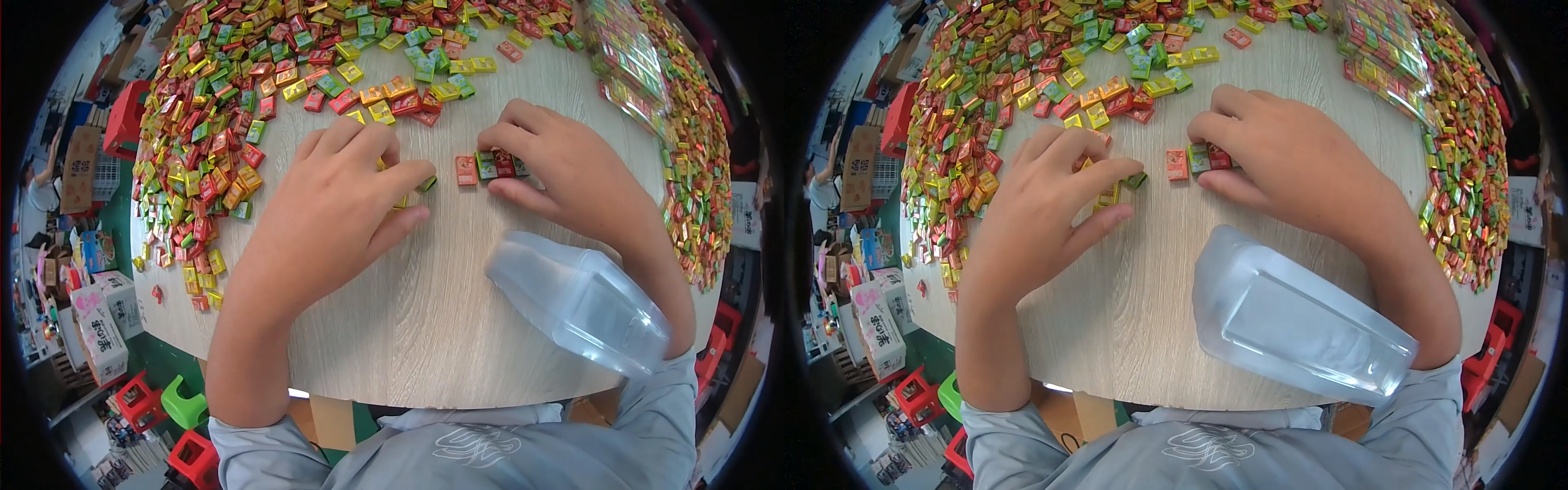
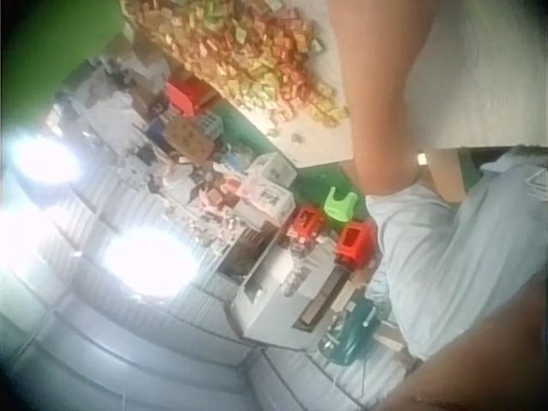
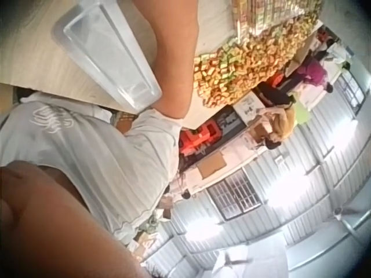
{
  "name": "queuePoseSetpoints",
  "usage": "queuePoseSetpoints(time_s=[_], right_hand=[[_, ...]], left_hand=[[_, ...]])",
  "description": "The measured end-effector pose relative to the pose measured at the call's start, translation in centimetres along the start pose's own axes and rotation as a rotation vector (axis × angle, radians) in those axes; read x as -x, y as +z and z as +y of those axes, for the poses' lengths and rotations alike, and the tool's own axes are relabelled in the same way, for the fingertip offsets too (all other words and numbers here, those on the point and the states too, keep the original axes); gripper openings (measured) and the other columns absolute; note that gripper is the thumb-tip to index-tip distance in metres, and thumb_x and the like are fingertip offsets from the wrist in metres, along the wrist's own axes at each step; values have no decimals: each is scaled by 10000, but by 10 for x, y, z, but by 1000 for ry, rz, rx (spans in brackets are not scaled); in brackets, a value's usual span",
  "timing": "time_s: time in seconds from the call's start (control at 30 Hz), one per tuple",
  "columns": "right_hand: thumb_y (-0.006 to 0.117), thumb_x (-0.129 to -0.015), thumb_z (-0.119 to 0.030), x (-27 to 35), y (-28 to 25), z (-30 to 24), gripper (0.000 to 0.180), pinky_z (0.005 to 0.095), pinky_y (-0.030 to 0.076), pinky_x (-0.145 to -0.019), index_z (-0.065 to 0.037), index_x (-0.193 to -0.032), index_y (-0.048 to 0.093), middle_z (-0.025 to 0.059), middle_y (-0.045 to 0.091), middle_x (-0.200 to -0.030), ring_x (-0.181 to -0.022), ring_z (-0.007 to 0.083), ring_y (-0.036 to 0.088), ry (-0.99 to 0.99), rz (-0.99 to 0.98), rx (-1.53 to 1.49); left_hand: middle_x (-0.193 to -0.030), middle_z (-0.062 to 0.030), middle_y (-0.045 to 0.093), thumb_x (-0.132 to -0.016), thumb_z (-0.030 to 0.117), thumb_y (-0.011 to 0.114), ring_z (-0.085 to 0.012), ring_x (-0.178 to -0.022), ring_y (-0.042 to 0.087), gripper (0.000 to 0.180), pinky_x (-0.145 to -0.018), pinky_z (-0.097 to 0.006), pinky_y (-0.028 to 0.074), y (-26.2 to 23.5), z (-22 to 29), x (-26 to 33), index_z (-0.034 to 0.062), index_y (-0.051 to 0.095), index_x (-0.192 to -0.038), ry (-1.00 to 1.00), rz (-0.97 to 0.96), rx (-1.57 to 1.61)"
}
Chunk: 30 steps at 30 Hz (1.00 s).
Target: Packaging small wrapped items into a plastic container.
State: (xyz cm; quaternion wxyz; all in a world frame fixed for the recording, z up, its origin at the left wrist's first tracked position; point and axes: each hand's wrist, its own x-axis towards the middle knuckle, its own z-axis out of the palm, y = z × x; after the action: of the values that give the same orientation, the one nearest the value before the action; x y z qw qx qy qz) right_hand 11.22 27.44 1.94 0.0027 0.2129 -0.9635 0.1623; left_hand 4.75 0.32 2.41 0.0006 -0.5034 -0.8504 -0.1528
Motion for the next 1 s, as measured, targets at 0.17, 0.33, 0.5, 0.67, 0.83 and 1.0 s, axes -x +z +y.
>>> queuePoseSetpoints(time_s=[0.17,0.33,0.5,0.67,0.83,1.0], right_hand=[[741,-908,-228,-3,-7,2,319,434,520,-816,-58,-1164,658,132,627,-1062,-982,361,645,12,-33,20],[711,-953,-233,-32,-20,2,267,446,510,-837,-67,-1156,664,126,636,-1070,-1007,351,640,-116,174,114],[708,-960,-234,-88,-4,19,253,447,506,-890,-71,-1153,690,120,644,-1081,-1055,332,634,-226,207,200],[709,-959,-220,-108,5,23,224,445,501,-935,-64,-1120,721,121,650,-1089,-1083,323,626,-238,155,197],[736,-937,-185,-111,1,19,195,454,494,-930,-51,-1075,705,124,646,-1082,-1076,332,629,-199,67,78],[754,-919,-158,-102,-4,18,208,436,499,-912,-33,-1060,664,109,649,-1024,-1027,317,633,-235,89,22]], left_hand=[[-1111,-70,615,-849,209,806,-307,-1104,579,264,-967,-439,493,-1,0,2,136,746,-1096,33,17,-7],[-1126,-69,622,-801,174,843,-298,-1124,583,267,-962,-442,499,-6,-9,8,125,739,-1042,16,3,21],[-1157,-71,631,-783,181,863,-302,-1153,584,282,-972,-444,499,-6,-12,10,118,733,-1025,50,37,30],[-1179,-85,621,-739,179,892,-321,-1176,571,331,-1000,-447,495,-6,-11,13,104,728,-1018,45,13,54],[-1178,-90,609,-727,143,888,-323,-1178,568,338,-1002,-450,494,-8,-18,15,98,722,-1018,26,36,76],[-1177,-94,603,-731,132,883,-327,-1168,569,349,-1000,-454,494,-7,-19,13,91,713,-1033,34,45,83]])
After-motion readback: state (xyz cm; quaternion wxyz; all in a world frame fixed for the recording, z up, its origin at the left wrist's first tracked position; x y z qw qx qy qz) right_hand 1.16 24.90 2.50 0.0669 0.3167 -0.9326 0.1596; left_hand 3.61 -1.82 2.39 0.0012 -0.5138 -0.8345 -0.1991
